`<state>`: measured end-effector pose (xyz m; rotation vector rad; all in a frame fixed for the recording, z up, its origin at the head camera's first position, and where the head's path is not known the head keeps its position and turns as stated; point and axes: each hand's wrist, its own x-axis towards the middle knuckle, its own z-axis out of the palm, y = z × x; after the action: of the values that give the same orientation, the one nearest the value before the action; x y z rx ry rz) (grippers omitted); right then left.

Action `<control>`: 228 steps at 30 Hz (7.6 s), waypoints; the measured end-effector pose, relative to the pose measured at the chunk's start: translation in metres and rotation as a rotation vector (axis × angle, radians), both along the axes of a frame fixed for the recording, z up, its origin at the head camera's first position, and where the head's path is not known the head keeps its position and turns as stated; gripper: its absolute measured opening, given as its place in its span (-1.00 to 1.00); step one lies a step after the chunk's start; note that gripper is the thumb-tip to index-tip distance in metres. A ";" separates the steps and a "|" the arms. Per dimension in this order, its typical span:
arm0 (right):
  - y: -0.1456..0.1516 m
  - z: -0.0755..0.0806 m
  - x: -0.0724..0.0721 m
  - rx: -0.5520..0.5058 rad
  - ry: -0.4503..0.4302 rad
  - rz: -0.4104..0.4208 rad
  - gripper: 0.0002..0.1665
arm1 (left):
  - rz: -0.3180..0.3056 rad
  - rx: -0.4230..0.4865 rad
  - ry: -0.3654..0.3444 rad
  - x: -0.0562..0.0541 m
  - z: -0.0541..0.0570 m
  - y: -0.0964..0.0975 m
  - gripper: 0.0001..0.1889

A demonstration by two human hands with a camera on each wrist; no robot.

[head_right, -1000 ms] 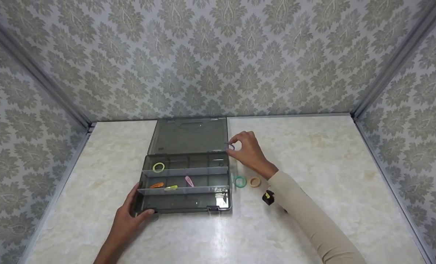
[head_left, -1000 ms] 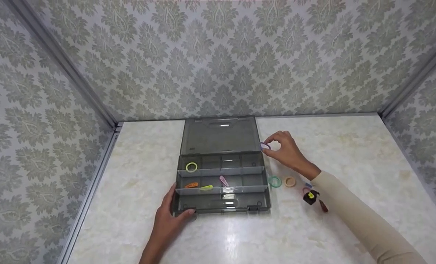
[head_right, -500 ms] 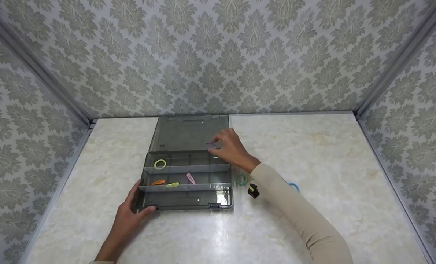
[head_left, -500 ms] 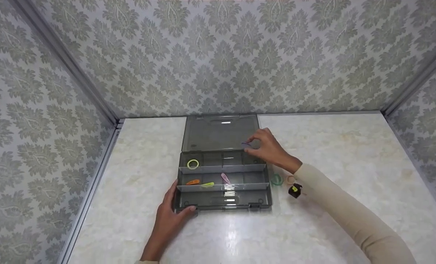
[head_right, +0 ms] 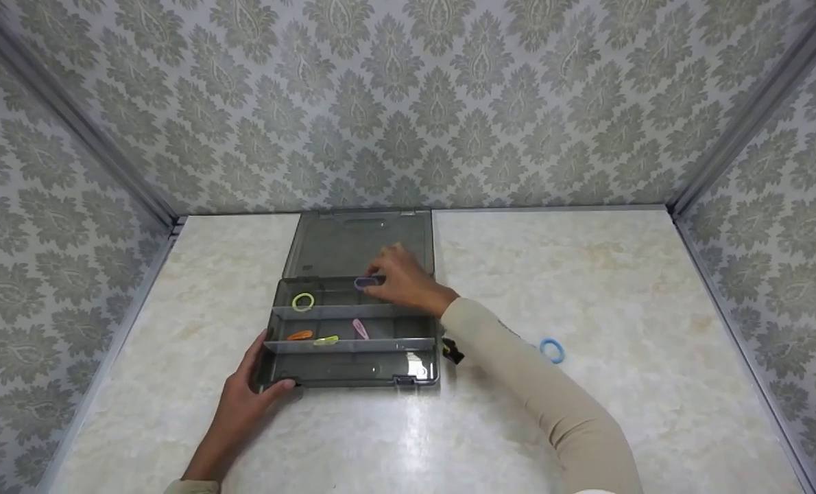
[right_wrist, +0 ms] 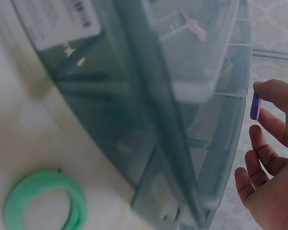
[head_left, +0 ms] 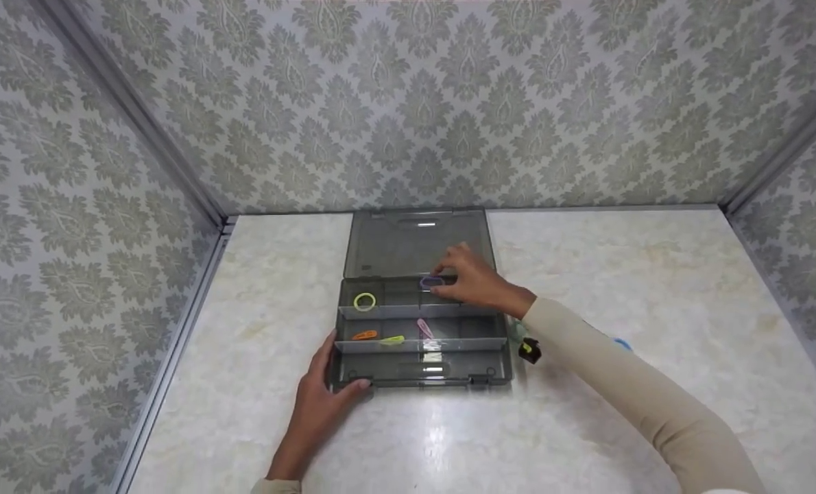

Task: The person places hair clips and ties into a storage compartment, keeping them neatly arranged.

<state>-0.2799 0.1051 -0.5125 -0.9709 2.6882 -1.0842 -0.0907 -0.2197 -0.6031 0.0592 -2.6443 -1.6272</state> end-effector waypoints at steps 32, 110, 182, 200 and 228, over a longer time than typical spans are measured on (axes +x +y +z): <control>-0.070 -0.002 -0.007 0.188 0.131 0.214 -0.69 | 0.015 -0.014 0.013 0.000 -0.002 0.000 0.21; 0.181 -0.054 0.088 -0.100 -0.062 -0.211 -0.57 | 0.036 -0.044 -0.101 -0.003 0.005 0.002 0.27; 0.136 -0.014 0.048 -0.137 0.099 -0.279 -0.71 | 0.020 -0.035 -0.068 -0.006 0.003 0.003 0.24; 0.087 0.001 0.027 -0.094 0.053 -0.183 -0.72 | 0.022 -0.024 -0.060 -0.004 0.002 0.002 0.25; 0.020 -0.008 0.013 0.003 0.109 -0.036 -0.69 | 0.023 -0.061 -0.022 -0.003 0.003 0.003 0.19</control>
<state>-0.2673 0.1249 -0.5210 -1.0136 2.8031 -1.0629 -0.0936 -0.2171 -0.6003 0.1054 -2.6976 -1.5468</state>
